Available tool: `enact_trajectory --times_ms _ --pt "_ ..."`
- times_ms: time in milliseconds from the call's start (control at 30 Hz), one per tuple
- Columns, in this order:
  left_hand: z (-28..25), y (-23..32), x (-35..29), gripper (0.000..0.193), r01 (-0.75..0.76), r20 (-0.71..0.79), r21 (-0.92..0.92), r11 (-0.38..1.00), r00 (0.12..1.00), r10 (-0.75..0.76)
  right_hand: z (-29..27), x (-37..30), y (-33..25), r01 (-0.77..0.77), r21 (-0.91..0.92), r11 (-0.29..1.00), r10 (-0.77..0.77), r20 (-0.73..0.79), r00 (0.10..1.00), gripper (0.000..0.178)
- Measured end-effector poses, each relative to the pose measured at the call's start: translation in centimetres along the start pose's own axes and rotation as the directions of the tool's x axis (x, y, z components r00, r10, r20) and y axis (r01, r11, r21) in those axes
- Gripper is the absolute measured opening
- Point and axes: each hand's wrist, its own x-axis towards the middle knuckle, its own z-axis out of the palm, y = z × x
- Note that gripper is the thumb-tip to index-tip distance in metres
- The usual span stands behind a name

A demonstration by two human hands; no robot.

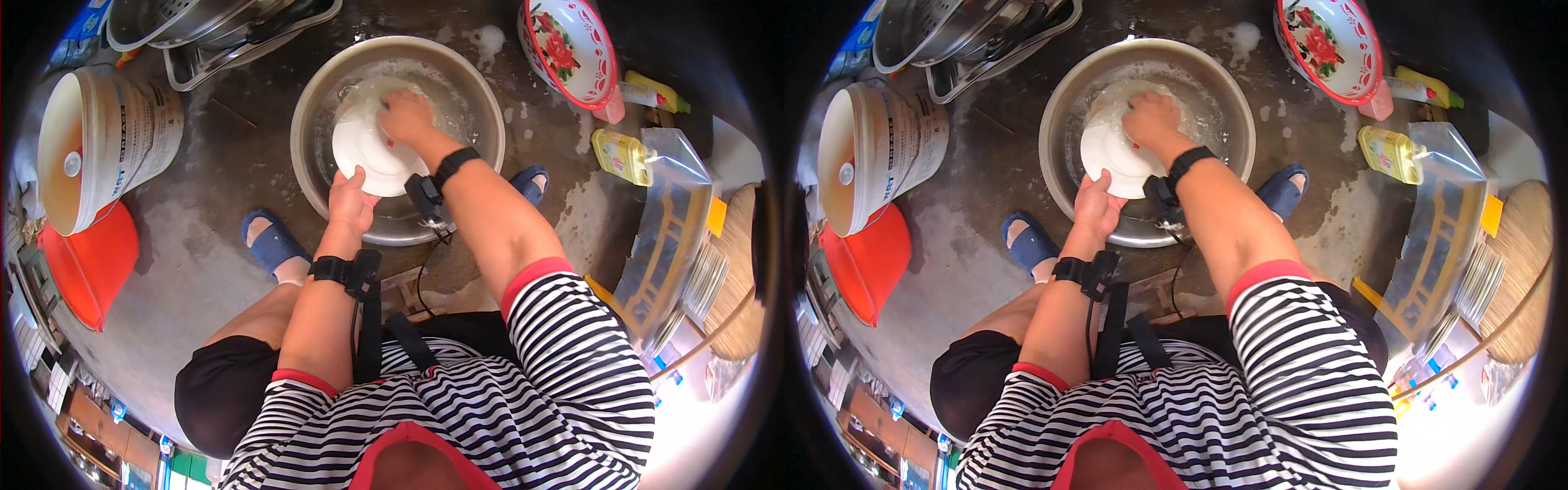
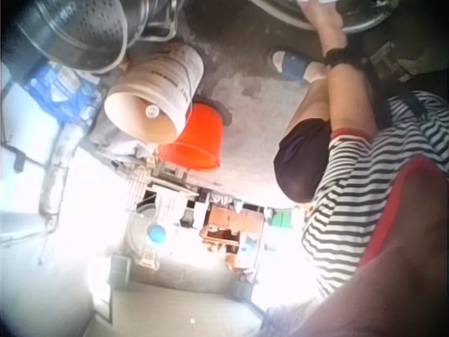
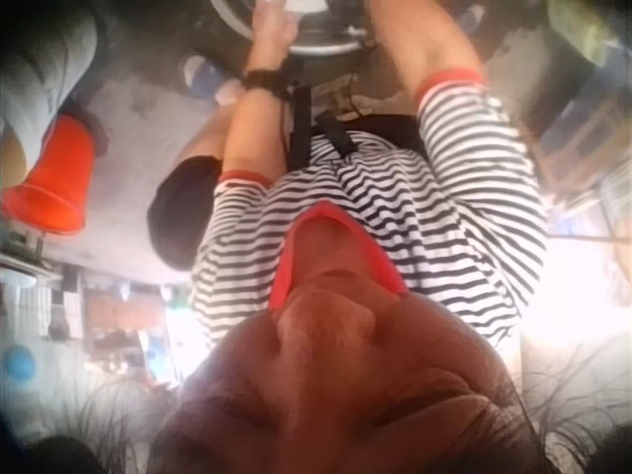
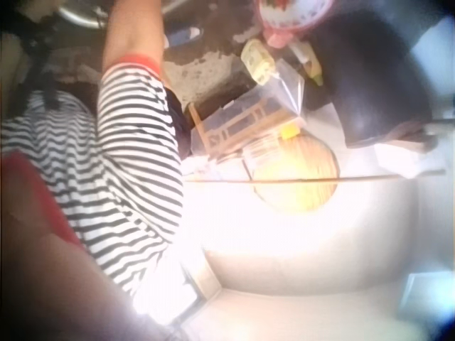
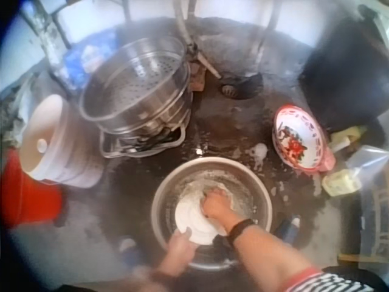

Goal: The person washes several plates by hand in a large metal bowl and a red plastic basin using a steel wool scrubber, then sets the cleaned plates on a stack.

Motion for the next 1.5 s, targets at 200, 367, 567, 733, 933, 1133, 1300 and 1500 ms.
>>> enact_trajectory --times_ms 200,367,567,733,933,1133,1300,1500 --pt "-1.8 0.5 0.9 0.042 0.093 0.149 -0.27 0.958 0.987 -0.054 1.1 -3.0 -3.8 0.613 -0.026 0.79 -0.6 0.175 0.781 0.033" --pt "-2.1 0.5 0.9 0.058 0.165 0.265 -0.345 0.924 0.962 -0.073 -2.1 -8.4 -1.5 0.778 0.078 0.624 -0.778 0.157 0.608 0.022" --pt "-0.5 -0.1 1.1 0.038 0.042 0.077 -0.164 0.986 0.997 -0.03 -5.9 -10.2 5.6 0.816 0.136 0.562 -0.813 0.273 0.514 0.018" --pt "0.0 0.2 0.9 0.04 0.019 0.035 -0.165 0.986 0.999 -0.014 -5.2 -8.8 8.2 0.733 0.045 0.679 -0.722 0.219 0.656 0.012" --pt "-1.5 0.6 1.4 0.047 0.027 0.083 -0.194 0.981 0.996 -0.011 -0.7 -10.8 0.0 0.85 0.061 0.523 -0.847 0.148 0.511 0.011" --pt "-1.5 1.1 1.7 0.065 -0.029 0.028 -0.239 0.971 0.999 0.037 -0.1 -7.7 -1.0 0.793 0.119 0.598 -0.802 0.111 0.587 0.01" --pt "-1.9 0.4 1.2 0.054 0.088 0.119 -0.375 0.923 0.992 -0.046 1.1 -5.1 -4.1 0.741 0.075 0.667 -0.739 -0.058 0.671 0.011" --pt "-1.0 -0.7 1.7 0.039 -0.052 0.11 -0.206 0.977 0.991 0.076 1.5 1.2 -4.5 0.488 -0.192 0.852 -0.509 -0.082 0.857 0.015"
